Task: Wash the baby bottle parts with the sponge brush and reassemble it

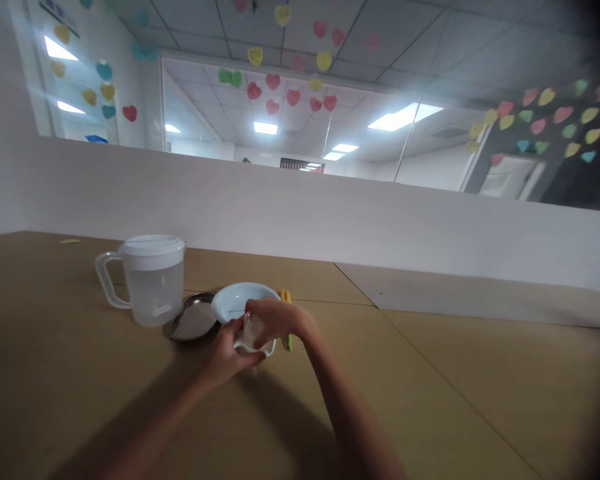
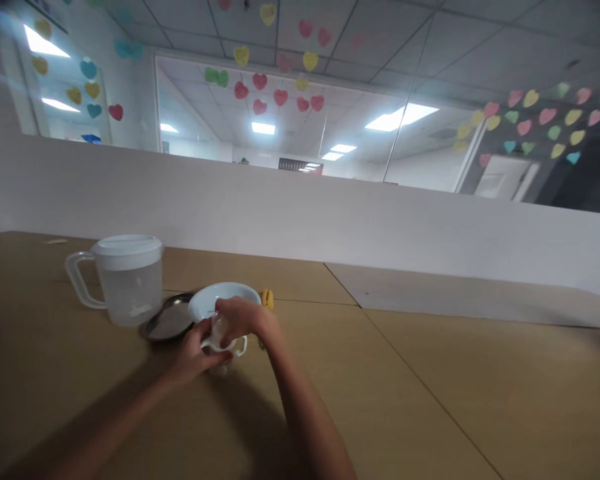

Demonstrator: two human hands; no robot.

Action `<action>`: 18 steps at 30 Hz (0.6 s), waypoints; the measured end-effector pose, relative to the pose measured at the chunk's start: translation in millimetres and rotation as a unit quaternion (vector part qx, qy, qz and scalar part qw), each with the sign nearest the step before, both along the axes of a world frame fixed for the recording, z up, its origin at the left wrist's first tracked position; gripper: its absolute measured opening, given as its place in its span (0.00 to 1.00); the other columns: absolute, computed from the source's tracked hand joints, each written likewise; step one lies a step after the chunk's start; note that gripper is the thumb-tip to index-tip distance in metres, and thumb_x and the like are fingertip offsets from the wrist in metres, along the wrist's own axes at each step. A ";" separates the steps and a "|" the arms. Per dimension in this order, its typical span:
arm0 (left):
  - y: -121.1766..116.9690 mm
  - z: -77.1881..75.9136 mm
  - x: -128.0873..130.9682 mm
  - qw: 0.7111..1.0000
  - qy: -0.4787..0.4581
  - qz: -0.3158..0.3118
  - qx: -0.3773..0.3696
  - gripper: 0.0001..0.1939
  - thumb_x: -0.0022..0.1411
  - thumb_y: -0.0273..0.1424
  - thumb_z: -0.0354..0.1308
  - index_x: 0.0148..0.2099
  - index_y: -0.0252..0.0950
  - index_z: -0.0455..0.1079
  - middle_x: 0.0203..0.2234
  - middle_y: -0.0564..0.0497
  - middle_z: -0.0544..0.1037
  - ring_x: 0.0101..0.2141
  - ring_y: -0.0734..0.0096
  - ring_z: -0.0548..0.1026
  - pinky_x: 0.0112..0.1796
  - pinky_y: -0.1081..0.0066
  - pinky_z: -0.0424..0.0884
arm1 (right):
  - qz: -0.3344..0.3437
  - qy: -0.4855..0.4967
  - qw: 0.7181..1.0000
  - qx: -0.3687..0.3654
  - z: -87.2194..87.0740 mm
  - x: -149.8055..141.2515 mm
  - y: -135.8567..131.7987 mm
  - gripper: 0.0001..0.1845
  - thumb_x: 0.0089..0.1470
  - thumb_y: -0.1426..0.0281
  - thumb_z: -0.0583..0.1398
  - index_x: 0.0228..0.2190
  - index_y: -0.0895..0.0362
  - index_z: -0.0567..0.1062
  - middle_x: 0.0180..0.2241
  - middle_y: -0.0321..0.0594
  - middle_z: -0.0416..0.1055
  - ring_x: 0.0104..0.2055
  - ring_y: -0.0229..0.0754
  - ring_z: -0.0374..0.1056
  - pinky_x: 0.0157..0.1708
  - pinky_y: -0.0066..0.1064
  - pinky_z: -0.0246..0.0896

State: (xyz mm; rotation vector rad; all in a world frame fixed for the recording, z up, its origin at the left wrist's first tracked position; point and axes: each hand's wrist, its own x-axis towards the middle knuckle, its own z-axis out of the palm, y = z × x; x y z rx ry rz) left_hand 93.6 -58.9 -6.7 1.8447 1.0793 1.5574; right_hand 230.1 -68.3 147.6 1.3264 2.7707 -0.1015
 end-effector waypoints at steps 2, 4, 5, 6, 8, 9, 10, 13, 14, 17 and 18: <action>-1.2 1.7 0.0 1.000 0.006 0.000 -0.002 0.28 0.37 0.37 0.70 0.44 0.38 0.72 0.35 0.47 0.78 0.36 0.55 0.76 0.36 0.55 0.74 | 0.000 -0.005 1.000 -0.002 -0.4 -1.1 1.0 0.31 0.38 0.68 0.67 0.47 0.59 0.70 0.43 0.45 0.73 0.45 0.49 0.69 0.39 0.31 0.61; -2.2 3.3 -0.3 1.000 0.018 -0.007 -0.006 0.26 0.38 0.36 0.70 0.42 0.38 0.72 0.33 0.47 0.78 0.36 0.54 0.76 0.36 0.55 0.74 | 0.001 -0.008 1.000 -0.005 -0.2 -2.2 1.0 0.31 0.39 0.68 0.67 0.48 0.59 0.70 0.43 0.45 0.74 0.45 0.49 0.70 0.39 0.31 0.62; -2.6 3.7 -0.5 1.000 0.023 -0.008 -0.009 0.25 0.38 0.36 0.70 0.42 0.37 0.73 0.33 0.47 0.78 0.36 0.54 0.76 0.36 0.55 0.74 | -0.001 -0.011 1.000 -0.005 0.0 -2.9 0.6 0.32 0.39 0.67 0.67 0.48 0.59 0.69 0.43 0.45 0.74 0.45 0.49 0.70 0.39 0.31 0.63; -2.8 4.0 -0.6 1.000 0.025 -0.009 -0.011 0.24 0.38 0.37 0.69 0.41 0.37 0.73 0.33 0.47 0.78 0.36 0.54 0.75 0.35 0.55 0.74 | -0.005 -0.016 1.000 -0.004 0.3 -3.7 -0.1 0.32 0.39 0.67 0.67 0.48 0.60 0.69 0.43 0.46 0.74 0.45 0.50 0.70 0.38 0.31 0.63; -2.8 3.8 -0.4 1.000 0.024 -0.009 -0.009 0.23 0.39 0.37 0.69 0.41 0.38 0.73 0.33 0.47 0.78 0.35 0.54 0.75 0.34 0.55 0.74 | -0.010 -0.027 1.000 0.002 0.9 -5.6 -2.0 0.33 0.39 0.68 0.67 0.49 0.61 0.69 0.44 0.47 0.73 0.45 0.50 0.70 0.38 0.31 0.64; -2.5 3.5 -0.1 1.000 0.023 -0.011 -0.007 0.23 0.39 0.37 0.69 0.40 0.38 0.73 0.32 0.47 0.78 0.35 0.54 0.75 0.34 0.55 0.74 | -0.011 -0.031 0.999 0.005 1.1 -6.5 -3.1 0.33 0.38 0.68 0.68 0.49 0.62 0.69 0.44 0.48 0.73 0.46 0.50 0.70 0.38 0.31 0.64; -2.1 3.1 0.2 1.000 0.021 -0.013 -0.006 0.22 0.39 0.37 0.69 0.40 0.39 0.73 0.32 0.48 0.77 0.35 0.54 0.75 0.34 0.55 0.74 | -0.012 -0.034 0.999 0.007 1.3 -7.4 -4.0 0.34 0.38 0.68 0.68 0.49 0.62 0.69 0.45 0.49 0.73 0.46 0.50 0.70 0.39 0.31 0.64; -0.8 1.9 1.0 1.000 0.020 -0.012 -0.002 0.21 0.38 0.38 0.70 0.38 0.39 0.73 0.30 0.48 0.77 0.35 0.53 0.75 0.34 0.55 0.74 | -0.013 -0.032 0.999 0.003 2.0 -8.8 -5.9 0.34 0.37 0.68 0.68 0.49 0.62 0.69 0.45 0.48 0.73 0.47 0.49 0.69 0.39 0.30 0.64; -0.3 1.5 1.1 1.000 0.022 -0.010 0.000 0.21 0.38 0.38 0.69 0.37 0.39 0.72 0.30 0.47 0.77 0.35 0.53 0.75 0.34 0.55 0.74 | -0.015 -0.029 0.999 0.002 2.3 -8.9 -6.1 0.34 0.37 0.68 0.69 0.49 0.61 0.69 0.45 0.48 0.73 0.46 0.49 0.69 0.39 0.30 0.64; 0.3 0.9 0.7 0.999 0.031 0.000 0.011 0.20 0.39 0.38 0.69 0.36 0.39 0.72 0.30 0.47 0.77 0.35 0.53 0.74 0.34 0.55 0.74 | -0.020 -0.025 0.999 0.007 2.9 -8.4 -5.3 0.34 0.37 0.68 0.69 0.48 0.60 0.70 0.44 0.47 0.73 0.46 0.49 0.70 0.38 0.29 0.64; 0.1 1.1 0.4 0.999 0.034 0.003 0.013 0.20 0.39 0.38 0.69 0.36 0.39 0.72 0.30 0.48 0.77 0.35 0.54 0.74 0.35 0.55 0.74 | -0.020 -0.025 0.999 0.009 2.9 -7.9 -4.3 0.34 0.36 0.68 0.69 0.48 0.59 0.71 0.44 0.47 0.74 0.46 0.49 0.70 0.38 0.30 0.64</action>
